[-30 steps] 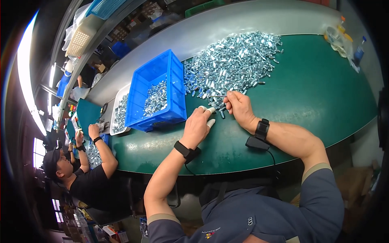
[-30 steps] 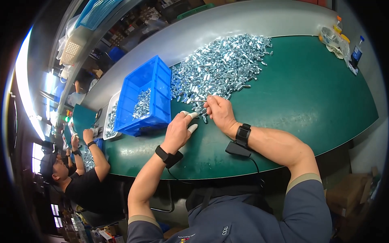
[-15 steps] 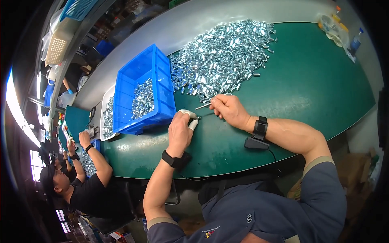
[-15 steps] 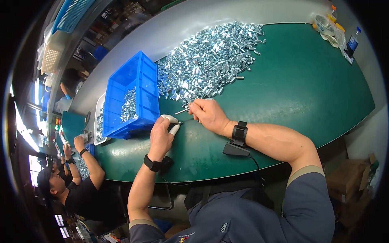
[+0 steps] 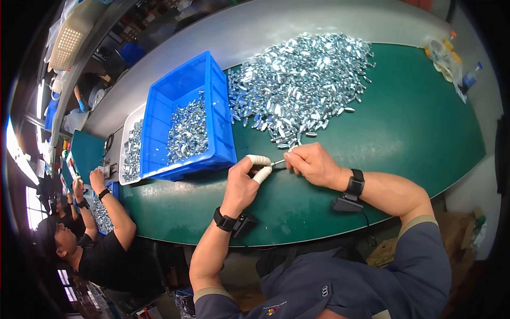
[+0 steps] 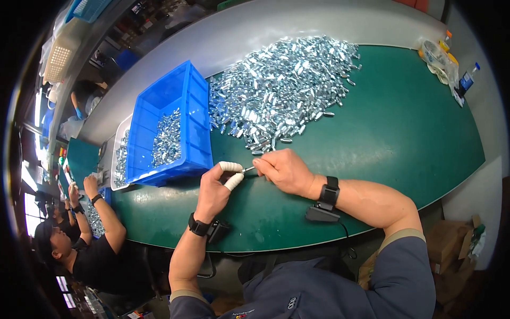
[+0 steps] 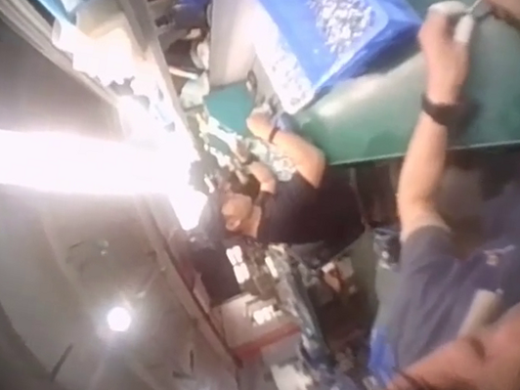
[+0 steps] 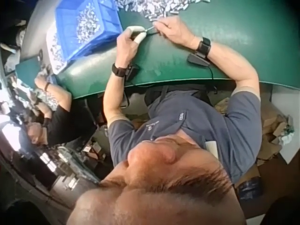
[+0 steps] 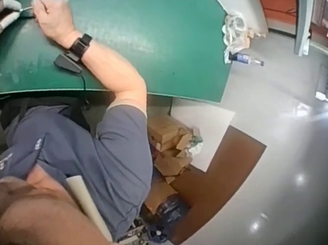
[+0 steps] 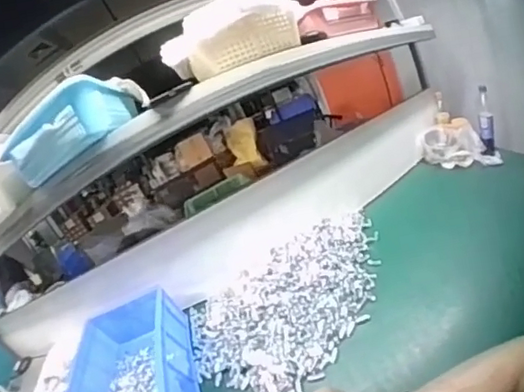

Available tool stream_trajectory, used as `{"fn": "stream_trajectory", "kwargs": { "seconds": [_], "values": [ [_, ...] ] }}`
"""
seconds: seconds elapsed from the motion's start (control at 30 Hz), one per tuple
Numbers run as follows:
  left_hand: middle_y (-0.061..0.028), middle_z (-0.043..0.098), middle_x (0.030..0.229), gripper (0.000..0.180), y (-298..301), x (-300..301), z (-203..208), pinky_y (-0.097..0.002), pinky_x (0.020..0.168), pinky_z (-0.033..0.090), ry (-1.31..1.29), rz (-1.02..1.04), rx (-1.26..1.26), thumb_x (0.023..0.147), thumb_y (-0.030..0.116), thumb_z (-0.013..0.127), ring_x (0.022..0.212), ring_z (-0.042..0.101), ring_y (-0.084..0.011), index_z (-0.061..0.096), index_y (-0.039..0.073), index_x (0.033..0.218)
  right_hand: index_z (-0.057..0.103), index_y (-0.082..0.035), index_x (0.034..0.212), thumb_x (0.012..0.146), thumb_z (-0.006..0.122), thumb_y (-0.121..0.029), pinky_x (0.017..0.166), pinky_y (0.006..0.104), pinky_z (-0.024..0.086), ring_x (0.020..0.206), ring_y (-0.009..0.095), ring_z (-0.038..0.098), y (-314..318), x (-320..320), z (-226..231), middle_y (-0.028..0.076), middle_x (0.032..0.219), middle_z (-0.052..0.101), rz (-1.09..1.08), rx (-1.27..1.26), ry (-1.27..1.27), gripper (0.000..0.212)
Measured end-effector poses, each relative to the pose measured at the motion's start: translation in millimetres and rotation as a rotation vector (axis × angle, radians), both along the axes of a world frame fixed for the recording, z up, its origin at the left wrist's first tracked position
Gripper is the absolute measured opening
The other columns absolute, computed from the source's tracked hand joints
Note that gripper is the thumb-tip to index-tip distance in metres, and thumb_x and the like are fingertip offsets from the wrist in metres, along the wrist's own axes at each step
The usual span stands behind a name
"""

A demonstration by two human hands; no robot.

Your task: The person picks up a metal rod and slides a metal part onto it, repeating this process for several units before placing them into a blue bin.

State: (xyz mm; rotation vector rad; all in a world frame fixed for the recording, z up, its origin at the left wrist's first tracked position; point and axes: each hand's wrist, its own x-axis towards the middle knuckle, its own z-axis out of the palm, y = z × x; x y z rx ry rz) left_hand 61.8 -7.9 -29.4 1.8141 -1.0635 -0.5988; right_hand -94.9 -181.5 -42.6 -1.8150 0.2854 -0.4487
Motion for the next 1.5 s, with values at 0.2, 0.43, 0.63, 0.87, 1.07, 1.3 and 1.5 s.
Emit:
{"fn": "stream_trajectory", "kwargs": {
  "seconds": [0.2,0.43,0.63,0.87,1.07,1.3,1.5],
  "values": [
    [-0.0027,0.074,0.098,0.016,8,8,-6,-0.0265,0.082,0.055,0.189,-0.034,-0.026,0.094,0.007,0.076,0.088,0.068,-0.0099,0.072,0.002,0.109,0.070,-0.002,0.078,0.103,0.060,-0.024,0.056,0.0363,0.048,0.057,0.022,0.063,2,0,14,0.011,0.064,0.065,0.032,-0.032,0.088,0.036],
    [-0.0044,0.074,0.095,0.020,13,3,-6,-0.0286,0.079,0.055,0.252,-0.152,-0.014,0.094,0.012,0.078,0.087,0.067,-0.0099,0.071,0.002,0.110,0.072,-0.001,0.082,0.100,0.065,-0.017,0.057,0.0337,0.049,0.060,0.020,0.064,6,4,7,0.009,0.068,0.066,0.109,-0.209,0.077,0.024],
    [-0.0076,0.074,0.095,0.021,13,2,-7,-0.0307,0.076,0.054,0.319,-0.109,-0.125,0.096,0.015,0.076,0.083,0.067,-0.0138,0.070,0.002,0.111,0.070,0.000,0.091,0.096,0.068,-0.007,0.059,0.0275,0.047,0.066,0.011,0.061,14,2,-1,0.007,0.078,0.067,0.022,0.077,0.071,0.009],
    [-0.0095,0.072,0.094,0.018,10,-1,-11,-0.0328,0.075,0.054,0.239,-0.118,-0.146,0.096,0.014,0.074,0.082,0.068,-0.0173,0.068,0.001,0.106,0.066,0.000,0.087,0.100,0.064,-0.010,0.054,0.0260,0.044,0.059,0.011,0.056,5,-8,-1,0.006,0.073,0.063,0.027,-0.066,0.136,0.016],
    [-0.0098,0.072,0.094,0.018,6,0,-14,-0.0336,0.075,0.055,0.234,-0.143,-0.137,0.096,0.014,0.074,0.083,0.068,-0.0173,0.068,0.000,0.105,0.065,0.000,0.088,0.101,0.063,-0.012,0.052,0.0266,0.043,0.056,0.013,0.056,1,-9,-13,0.006,0.072,0.062,0.063,-0.147,0.111,0.018],
    [-0.0100,0.072,0.094,0.018,8,1,-14,-0.0334,0.075,0.055,0.258,-0.162,-0.157,0.096,0.014,0.073,0.084,0.068,-0.0171,0.068,0.000,0.106,0.065,0.000,0.088,0.100,0.063,-0.011,0.054,0.0263,0.043,0.057,0.013,0.056,5,-3,-7,0.007,0.072,0.062,0.053,-0.211,0.004,0.017],
    [-0.0092,0.073,0.095,0.020,6,2,-19,-0.0327,0.077,0.055,0.276,-0.153,-0.162,0.097,0.014,0.074,0.085,0.068,-0.0147,0.067,-0.001,0.107,0.066,0.001,0.089,0.100,0.064,-0.011,0.055,0.0261,0.044,0.059,0.011,0.057,8,-1,-11,0.005,0.073,0.064,0.057,-0.146,0.035,0.016]
  ]
}}
